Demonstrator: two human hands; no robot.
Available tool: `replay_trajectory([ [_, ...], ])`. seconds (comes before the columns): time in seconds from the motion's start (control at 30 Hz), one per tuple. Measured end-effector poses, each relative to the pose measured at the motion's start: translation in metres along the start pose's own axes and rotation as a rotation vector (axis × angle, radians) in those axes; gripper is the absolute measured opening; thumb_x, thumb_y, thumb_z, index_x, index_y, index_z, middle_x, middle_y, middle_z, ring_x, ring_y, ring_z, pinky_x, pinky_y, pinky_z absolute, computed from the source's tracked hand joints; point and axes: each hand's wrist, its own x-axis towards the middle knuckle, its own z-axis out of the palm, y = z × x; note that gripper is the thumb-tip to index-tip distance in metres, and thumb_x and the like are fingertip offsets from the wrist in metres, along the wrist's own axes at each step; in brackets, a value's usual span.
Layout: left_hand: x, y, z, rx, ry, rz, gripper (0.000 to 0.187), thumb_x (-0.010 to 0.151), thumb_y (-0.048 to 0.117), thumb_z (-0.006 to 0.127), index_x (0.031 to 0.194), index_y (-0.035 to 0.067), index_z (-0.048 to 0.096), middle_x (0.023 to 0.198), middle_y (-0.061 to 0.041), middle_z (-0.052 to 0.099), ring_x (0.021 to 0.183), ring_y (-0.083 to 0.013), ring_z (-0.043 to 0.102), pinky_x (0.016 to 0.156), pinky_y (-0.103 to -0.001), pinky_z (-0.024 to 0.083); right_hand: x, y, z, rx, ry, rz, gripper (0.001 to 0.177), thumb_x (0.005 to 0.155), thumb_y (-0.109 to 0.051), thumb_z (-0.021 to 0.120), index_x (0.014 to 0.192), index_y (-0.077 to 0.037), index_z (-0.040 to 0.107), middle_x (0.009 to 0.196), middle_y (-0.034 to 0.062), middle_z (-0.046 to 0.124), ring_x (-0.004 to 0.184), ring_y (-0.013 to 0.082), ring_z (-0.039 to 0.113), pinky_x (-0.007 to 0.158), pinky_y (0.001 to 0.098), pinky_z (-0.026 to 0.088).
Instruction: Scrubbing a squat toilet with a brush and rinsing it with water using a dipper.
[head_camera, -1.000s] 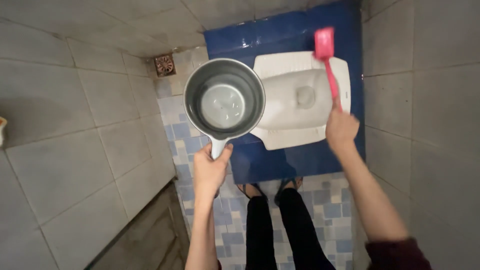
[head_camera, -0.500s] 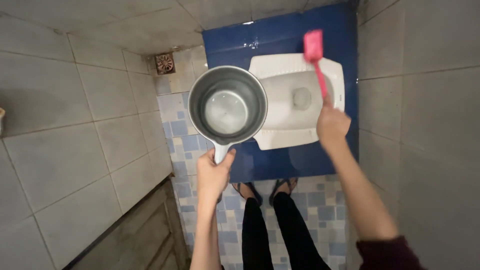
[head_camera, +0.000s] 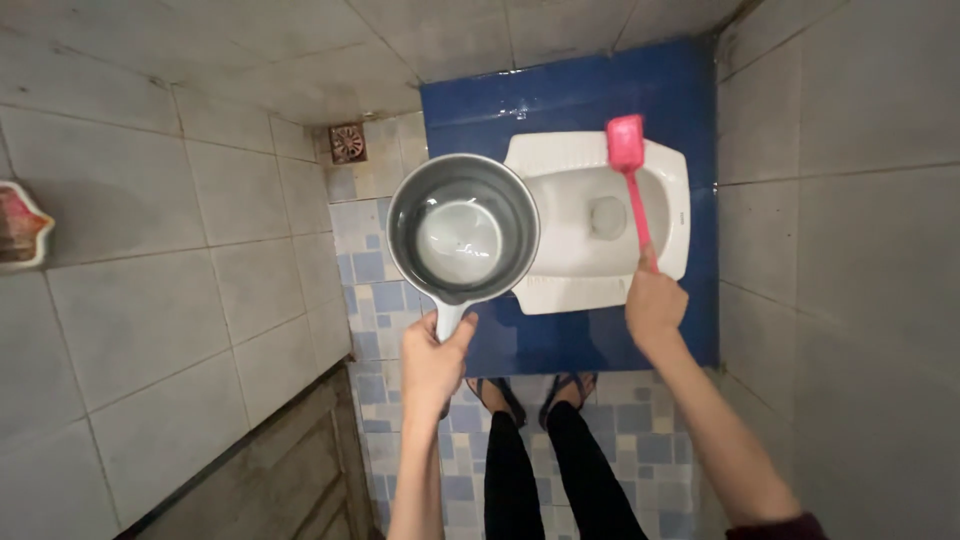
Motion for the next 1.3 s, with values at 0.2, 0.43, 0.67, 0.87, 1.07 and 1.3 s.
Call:
replay_trajectory([
  [0.2,-0.003,-0.008,0.001,0.031,0.009,0.024,0.021,0.089,0.016,0.075,0.08,-0.002,0.07,0.056,0.003,0.056,0.045,-0.0043,0.045,0.04,-0.027,0.032,0.038,0.02,0.024,0.003,0.049,-0.022,0.045,0.101,-0.012,0.05,0.145,-0.004,0.051,0.073,0.0189,0.071,0.067,0.039,0.073,0.06,0.0521,0.059],
  [0.43,-0.004,0.002,0.007,-0.02,-0.012,-0.004,0.018,0.088,0.015,0.075,0.08,-0.001,0.07,0.055,0.002,0.055,0.042,-0.0052,0.043,0.038,-0.028,0.03,-0.006,0.0,0.006,0.084,-0.077,0.065,0.05,0.1,-0.013,0.042,0.149,-0.008,0.051,0.071,0.0238,0.072,0.064,0.0413,0.073,0.056,0.0544,0.058],
  [0.67,-0.008,0.004,0.008,0.005,-0.017,-0.046,0.026,0.09,0.017,0.075,0.077,-0.004,0.064,0.052,0.0,0.053,0.037,-0.0071,0.044,0.034,-0.029,0.029,0.013,0.014,-0.012,0.035,-0.053,0.038,0.046,0.105,-0.013,0.043,0.15,-0.008,0.049,0.08,0.0223,0.073,0.073,0.0405,0.074,0.066,0.0527,0.059],
  [0.87,-0.016,0.007,0.003,0.04,-0.004,-0.026,0.022,0.088,0.016,0.074,0.078,-0.002,0.068,0.052,0.001,0.052,0.038,-0.0066,0.042,0.035,-0.029,0.028,0.007,0.016,-0.012,0.012,-0.138,0.037,0.06,0.094,-0.014,0.047,0.154,-0.008,0.045,0.073,0.0225,0.072,0.067,0.04,0.074,0.063,0.0527,0.059],
  [1.07,-0.007,-0.001,0.006,0.022,-0.003,0.012,0.021,0.089,0.016,0.074,0.079,-0.002,0.068,0.053,0.002,0.055,0.04,-0.0052,0.044,0.036,-0.028,0.031,-0.023,0.007,-0.022,0.086,-0.183,0.075,0.056,0.103,-0.012,0.046,0.159,-0.014,0.041,0.08,0.0248,0.072,0.074,0.0419,0.074,0.067,0.0548,0.059],
  [1.3,-0.001,-0.019,0.005,-0.026,-0.008,-0.04,0.02,0.089,0.016,0.075,0.081,-0.002,0.069,0.053,0.002,0.053,0.039,-0.006,0.041,0.036,-0.028,0.028,-0.101,0.057,0.06,1.181,-0.246,0.416,0.05,0.105,-0.028,0.058,0.155,-0.03,0.052,0.072,0.0069,0.059,0.059,0.0187,0.057,0.047,0.0347,0.045],
])
